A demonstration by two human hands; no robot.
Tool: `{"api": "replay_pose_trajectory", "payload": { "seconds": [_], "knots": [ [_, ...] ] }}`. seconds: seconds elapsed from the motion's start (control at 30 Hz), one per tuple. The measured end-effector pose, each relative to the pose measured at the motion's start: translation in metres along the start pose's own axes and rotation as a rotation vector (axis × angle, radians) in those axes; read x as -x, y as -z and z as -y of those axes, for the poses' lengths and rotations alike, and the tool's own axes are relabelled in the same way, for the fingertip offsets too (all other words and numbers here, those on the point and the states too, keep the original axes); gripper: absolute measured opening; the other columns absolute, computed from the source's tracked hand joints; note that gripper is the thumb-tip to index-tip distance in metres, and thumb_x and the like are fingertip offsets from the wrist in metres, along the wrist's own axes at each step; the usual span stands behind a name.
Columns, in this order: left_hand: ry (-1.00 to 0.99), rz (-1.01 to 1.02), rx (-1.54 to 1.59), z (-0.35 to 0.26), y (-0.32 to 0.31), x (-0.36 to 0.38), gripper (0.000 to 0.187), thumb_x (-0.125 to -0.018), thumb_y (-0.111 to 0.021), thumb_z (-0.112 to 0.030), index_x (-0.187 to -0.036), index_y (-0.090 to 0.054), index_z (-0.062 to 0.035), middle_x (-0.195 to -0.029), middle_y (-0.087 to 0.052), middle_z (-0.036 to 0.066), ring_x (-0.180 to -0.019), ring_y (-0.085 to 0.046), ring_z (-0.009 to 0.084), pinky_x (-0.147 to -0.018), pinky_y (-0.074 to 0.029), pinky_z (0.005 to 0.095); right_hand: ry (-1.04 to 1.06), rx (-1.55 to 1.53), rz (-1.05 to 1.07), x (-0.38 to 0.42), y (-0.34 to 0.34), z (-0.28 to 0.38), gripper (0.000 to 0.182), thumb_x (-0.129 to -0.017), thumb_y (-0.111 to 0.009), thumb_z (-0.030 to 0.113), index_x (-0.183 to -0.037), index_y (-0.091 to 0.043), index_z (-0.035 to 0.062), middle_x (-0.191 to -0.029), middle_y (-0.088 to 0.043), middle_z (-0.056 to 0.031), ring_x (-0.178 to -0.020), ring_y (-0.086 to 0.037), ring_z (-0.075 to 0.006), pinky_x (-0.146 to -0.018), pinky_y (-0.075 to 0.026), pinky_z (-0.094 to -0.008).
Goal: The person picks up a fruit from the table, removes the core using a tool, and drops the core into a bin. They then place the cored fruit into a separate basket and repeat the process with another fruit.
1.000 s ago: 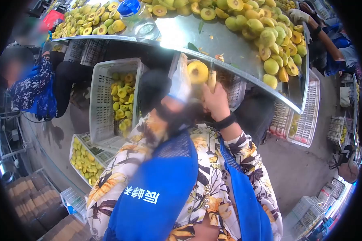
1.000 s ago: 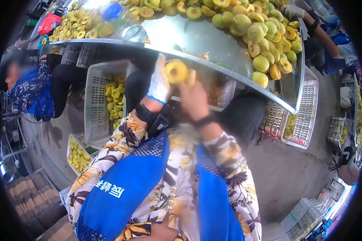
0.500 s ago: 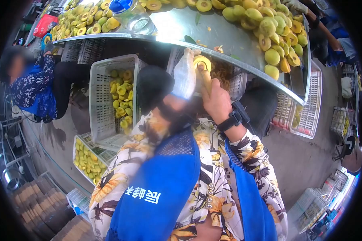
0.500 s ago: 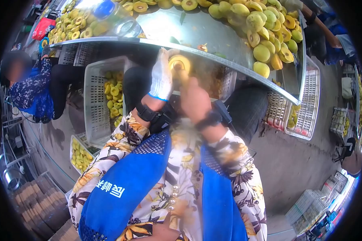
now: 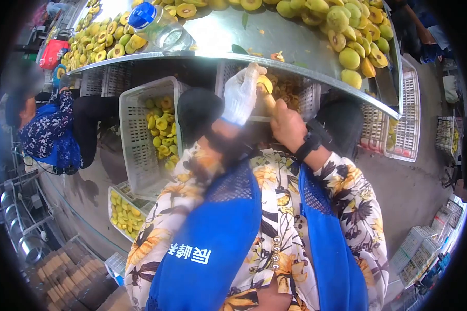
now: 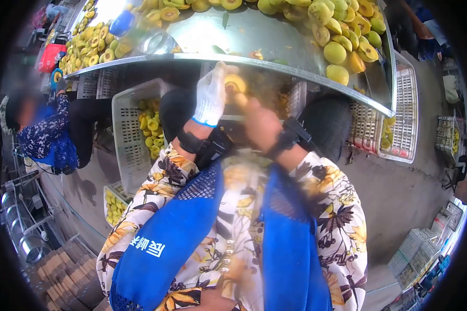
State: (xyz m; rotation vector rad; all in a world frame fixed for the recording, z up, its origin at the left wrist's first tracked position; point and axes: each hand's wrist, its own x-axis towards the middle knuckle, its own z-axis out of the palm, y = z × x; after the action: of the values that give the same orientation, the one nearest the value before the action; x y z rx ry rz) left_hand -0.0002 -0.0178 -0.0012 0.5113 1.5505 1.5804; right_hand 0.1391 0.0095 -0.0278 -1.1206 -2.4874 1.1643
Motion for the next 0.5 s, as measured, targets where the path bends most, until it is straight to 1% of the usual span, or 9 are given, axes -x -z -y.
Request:
{"api": "replay_pose_trajectory", "payload": {
  "seconds": [0.03, 0.07, 0.13, 0.23, 0.33, 0.4, 0.47, 0.5],
  "knots": [
    [0.026, -0.033, 0.001, 0.000, -0.002, 0.001, 0.045, -0.095, -0.039, -0.037, -0.094, -0.062, 0.0015, -0.075, -0.060, 0.003, -0.068, -0.054, 0.0072, -0.061, -0.042, 0.0204, -0.026, 0.025, 0.007, -0.004, 0.000, 0.000, 0.018, -0.079, -0.051, 0.010, -0.091, -0.041, 0.0018, -0.066, -0.056, -0.0264, -0.065, -0.054, -0.0454, -0.059, -0.042, -0.0524],
    [-0.025, -0.071, -0.029, 0.001, -0.004, 0.000, 0.045, -0.095, -0.037, -0.037, -0.096, -0.062, 0.0012, -0.078, -0.060, 0.004, -0.071, -0.054, 0.0083, -0.063, -0.043, 0.0212, -0.052, 0.054, 0.012, -0.006, 0.001, -0.001, 0.019, -0.079, -0.051, 0.011, -0.092, -0.041, 0.0022, -0.066, -0.056, -0.0260, -0.065, -0.054, -0.0451, -0.059, -0.042, -0.0524],
    [-0.124, -0.148, -0.087, 0.007, -0.006, -0.003, 0.046, -0.096, -0.034, -0.037, -0.098, -0.060, 0.0005, -0.084, -0.059, 0.006, -0.076, -0.055, 0.0103, -0.066, -0.044, 0.0230, -0.069, 0.017, -0.040, -0.007, -0.001, 0.004, 0.019, -0.079, -0.051, 0.013, -0.092, -0.041, 0.0017, -0.066, -0.056, -0.0261, -0.065, -0.055, -0.0450, -0.059, -0.042, -0.0525],
    [-0.216, -0.127, -0.023, 0.015, -0.006, -0.008, 0.046, -0.097, -0.029, -0.035, -0.101, -0.058, 0.0000, -0.094, -0.058, 0.007, -0.082, -0.055, 0.0136, -0.073, -0.044, 0.0254, -0.096, -0.004, -0.068, -0.007, -0.006, 0.007, 0.020, -0.080, -0.052, 0.014, -0.091, -0.041, 0.0008, -0.067, -0.056, -0.0264, -0.066, -0.055, -0.0448, -0.059, -0.042, -0.0521],
    [-0.280, -0.160, -0.200, 0.014, -0.007, -0.004, 0.043, -0.097, -0.031, -0.033, -0.102, -0.057, 0.0005, -0.095, -0.058, 0.007, -0.082, -0.055, 0.0158, -0.075, -0.045, 0.0274, -0.127, 0.003, -0.049, -0.008, -0.005, 0.012, 0.021, -0.080, -0.052, 0.014, -0.091, -0.041, -0.0011, -0.070, -0.056, -0.0277, -0.069, -0.055, -0.0454, -0.062, -0.043, -0.0516],
    [-0.369, -0.123, -0.098, 0.018, -0.010, -0.004, 0.036, -0.095, -0.041, -0.030, -0.101, -0.057, 0.0021, -0.087, -0.059, 0.006, -0.074, -0.052, 0.0107, -0.067, -0.043, 0.0226, -0.167, -0.023, -0.031, -0.006, -0.004, 0.016, 0.022, -0.079, -0.051, 0.013, -0.090, -0.041, -0.0024, -0.071, -0.056, -0.0290, -0.070, -0.055, -0.0461, -0.063, -0.043, -0.0512],
    [-0.357, -0.092, -0.020, 0.020, -0.011, -0.004, 0.033, -0.094, -0.046, -0.028, -0.099, -0.058, 0.0029, -0.081, -0.059, 0.004, -0.068, -0.050, 0.0078, -0.062, -0.041, 0.0199, -0.220, -0.087, -0.013, -0.003, -0.007, 0.023, 0.022, -0.078, -0.050, 0.012, -0.090, -0.041, -0.0034, -0.072, -0.056, -0.0305, -0.071, -0.055, -0.0470, -0.065, -0.043, -0.0509],
    [-0.305, -0.078, 0.006, 0.019, -0.012, -0.005, 0.033, -0.094, -0.047, -0.028, -0.098, -0.058, 0.0030, -0.078, -0.059, 0.004, -0.066, -0.050, 0.0074, -0.060, -0.041, 0.0196, -0.217, -0.111, -0.016, -0.002, -0.008, 0.024, 0.022, -0.077, -0.050, 0.011, -0.090, -0.041, -0.0039, -0.072, -0.056, -0.0310, -0.072, -0.055, -0.0472, -0.066, -0.044, -0.0509]
  ]
}}
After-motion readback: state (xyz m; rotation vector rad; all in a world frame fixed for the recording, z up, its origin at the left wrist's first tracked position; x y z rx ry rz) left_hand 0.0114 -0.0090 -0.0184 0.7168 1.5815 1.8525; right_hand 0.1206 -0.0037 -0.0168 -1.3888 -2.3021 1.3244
